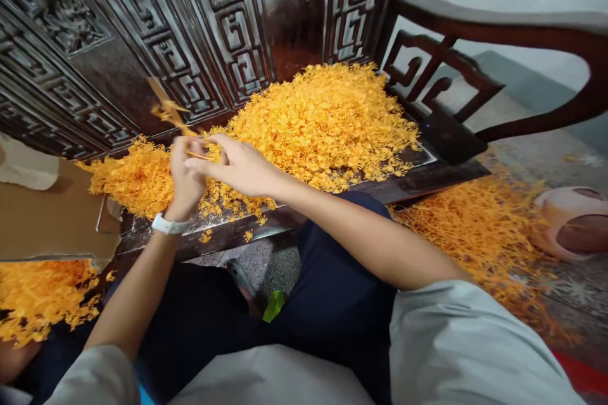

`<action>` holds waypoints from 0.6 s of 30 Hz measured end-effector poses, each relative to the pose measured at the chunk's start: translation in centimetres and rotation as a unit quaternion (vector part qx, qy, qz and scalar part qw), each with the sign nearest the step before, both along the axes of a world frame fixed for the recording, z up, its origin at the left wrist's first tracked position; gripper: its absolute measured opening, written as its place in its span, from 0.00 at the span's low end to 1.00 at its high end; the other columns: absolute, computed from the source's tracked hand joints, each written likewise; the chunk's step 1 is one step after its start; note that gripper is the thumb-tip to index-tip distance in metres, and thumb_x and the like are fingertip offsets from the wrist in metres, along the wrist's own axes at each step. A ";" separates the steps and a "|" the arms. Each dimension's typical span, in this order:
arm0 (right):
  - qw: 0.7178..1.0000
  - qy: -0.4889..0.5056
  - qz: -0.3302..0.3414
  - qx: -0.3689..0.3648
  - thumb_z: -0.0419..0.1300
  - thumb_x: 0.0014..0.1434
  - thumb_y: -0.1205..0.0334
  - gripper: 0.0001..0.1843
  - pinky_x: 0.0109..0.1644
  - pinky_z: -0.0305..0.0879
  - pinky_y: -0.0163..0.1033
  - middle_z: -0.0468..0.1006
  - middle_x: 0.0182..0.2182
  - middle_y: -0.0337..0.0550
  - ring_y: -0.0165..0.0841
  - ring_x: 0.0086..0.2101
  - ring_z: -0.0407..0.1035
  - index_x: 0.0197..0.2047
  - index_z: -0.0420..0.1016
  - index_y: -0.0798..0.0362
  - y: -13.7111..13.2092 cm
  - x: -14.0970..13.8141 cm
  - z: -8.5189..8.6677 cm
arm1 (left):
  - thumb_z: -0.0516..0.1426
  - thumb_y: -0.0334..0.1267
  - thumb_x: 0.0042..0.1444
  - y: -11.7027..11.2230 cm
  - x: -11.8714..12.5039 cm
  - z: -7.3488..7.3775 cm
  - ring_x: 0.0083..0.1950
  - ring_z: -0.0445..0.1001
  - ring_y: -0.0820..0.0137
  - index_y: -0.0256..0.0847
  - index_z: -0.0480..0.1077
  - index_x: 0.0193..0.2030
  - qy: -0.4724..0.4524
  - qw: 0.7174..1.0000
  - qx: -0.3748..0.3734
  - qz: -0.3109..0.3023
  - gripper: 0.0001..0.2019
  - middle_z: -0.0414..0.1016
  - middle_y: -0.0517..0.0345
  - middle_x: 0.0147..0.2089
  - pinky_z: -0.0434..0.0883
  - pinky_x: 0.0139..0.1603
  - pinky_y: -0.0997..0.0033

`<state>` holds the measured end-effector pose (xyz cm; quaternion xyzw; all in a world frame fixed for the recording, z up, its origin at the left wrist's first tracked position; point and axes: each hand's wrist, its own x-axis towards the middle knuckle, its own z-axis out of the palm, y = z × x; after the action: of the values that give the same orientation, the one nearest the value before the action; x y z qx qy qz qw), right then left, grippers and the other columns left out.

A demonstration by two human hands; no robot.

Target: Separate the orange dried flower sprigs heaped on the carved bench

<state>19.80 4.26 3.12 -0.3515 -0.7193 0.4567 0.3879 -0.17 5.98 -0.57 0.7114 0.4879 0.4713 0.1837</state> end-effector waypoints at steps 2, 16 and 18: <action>0.997 -0.007 -0.037 0.070 0.63 0.74 0.52 0.13 0.35 0.55 0.39 0.69 0.27 0.35 0.28 0.28 0.61 0.44 0.75 0.54 0.9 1.7 0.7 | 0.52 0.50 0.77 -1.4 2.8 0.0 0.36 0.72 0.68 0.43 0.65 0.50 0.062 0.996 0.007 -0.056 0.12 0.73 0.55 0.39 0.65 0.37 0.63; 0.992 -0.025 0.107 0.058 0.57 0.76 0.45 0.20 0.38 0.57 0.39 0.69 0.28 0.38 0.31 0.32 0.62 0.41 0.72 0.53 -0.6 11.8 2.2 | 0.58 0.45 0.75 -6.9 4.0 1.1 0.63 0.79 0.59 0.46 0.64 0.75 0.078 0.974 -0.055 -0.207 0.25 0.76 0.43 0.67 0.76 0.66 0.53; 0.993 -0.009 0.118 0.026 0.61 0.74 0.44 0.18 0.36 0.57 0.38 0.68 0.29 0.37 0.31 0.31 0.61 0.45 0.74 0.52 -1.2 14.8 3.1 | 0.60 0.44 0.73 -7.5 2.6 1.6 0.69 0.75 0.58 0.50 0.61 0.79 0.027 0.982 -0.046 -0.181 0.30 0.75 0.44 0.69 0.72 0.73 0.51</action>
<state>34.60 3.06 6.20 -0.2580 -0.7711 0.4769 0.3338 2.44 -1.52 1.07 0.7910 0.3772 0.3882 0.2853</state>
